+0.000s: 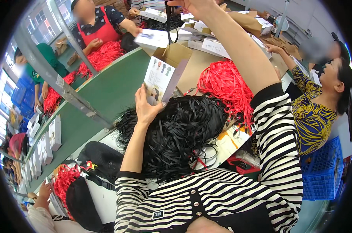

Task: The person packages lanyards into product boxes by hand, picking straps from a pile, placing them inside the boxes, closing the flaps, and setting the boxes down.

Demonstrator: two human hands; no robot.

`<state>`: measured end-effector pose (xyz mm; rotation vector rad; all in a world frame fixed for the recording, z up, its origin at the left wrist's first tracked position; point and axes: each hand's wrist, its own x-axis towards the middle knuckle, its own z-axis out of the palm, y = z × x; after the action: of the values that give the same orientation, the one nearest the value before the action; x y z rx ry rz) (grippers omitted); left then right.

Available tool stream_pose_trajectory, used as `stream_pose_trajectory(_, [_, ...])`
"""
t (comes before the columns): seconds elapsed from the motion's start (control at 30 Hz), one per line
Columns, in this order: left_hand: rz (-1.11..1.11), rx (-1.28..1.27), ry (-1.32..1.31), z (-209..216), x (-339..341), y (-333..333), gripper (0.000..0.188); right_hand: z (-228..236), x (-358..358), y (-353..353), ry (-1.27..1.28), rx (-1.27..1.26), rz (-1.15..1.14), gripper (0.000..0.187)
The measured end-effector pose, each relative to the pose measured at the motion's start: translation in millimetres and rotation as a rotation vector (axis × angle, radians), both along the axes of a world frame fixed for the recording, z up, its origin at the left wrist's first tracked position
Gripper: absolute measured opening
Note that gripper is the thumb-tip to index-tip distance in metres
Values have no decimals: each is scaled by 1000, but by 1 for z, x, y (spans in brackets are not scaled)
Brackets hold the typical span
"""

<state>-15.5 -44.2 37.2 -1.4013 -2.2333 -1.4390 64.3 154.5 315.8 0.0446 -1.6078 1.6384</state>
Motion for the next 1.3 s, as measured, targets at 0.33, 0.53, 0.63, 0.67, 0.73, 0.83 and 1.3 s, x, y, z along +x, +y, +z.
stream_pose_trajectory(0.33, [-12,-10,8,6,1,-4,87,-64,0,0,-512,168,-58,16])
stream_pose_trajectory(0.53, [-13,-21,-16,3,3,-2,87,-94,14,-7,-869,871,-291,23])
stream_pose_trajectory(0.63, [-6,-19,-38,1,1,0,88,-92,20,-6,-664,881,-512,23])
stream_pose_trajectory(0.67, [-6,-10,-54,4,2,-2,89,-91,18,-7,-653,888,-546,22])
stream_pose_trajectory(0.73, [-20,-21,-75,2,0,0,89,-98,20,-2,-561,900,-620,22])
stream_pose_trajectory(0.83, [67,-26,-161,2,-11,2,91,-110,37,-14,-449,797,-425,28])
stream_pose_trajectory(1.3, [614,-395,-552,-7,-165,54,72,-206,144,-136,-604,41,18,12])
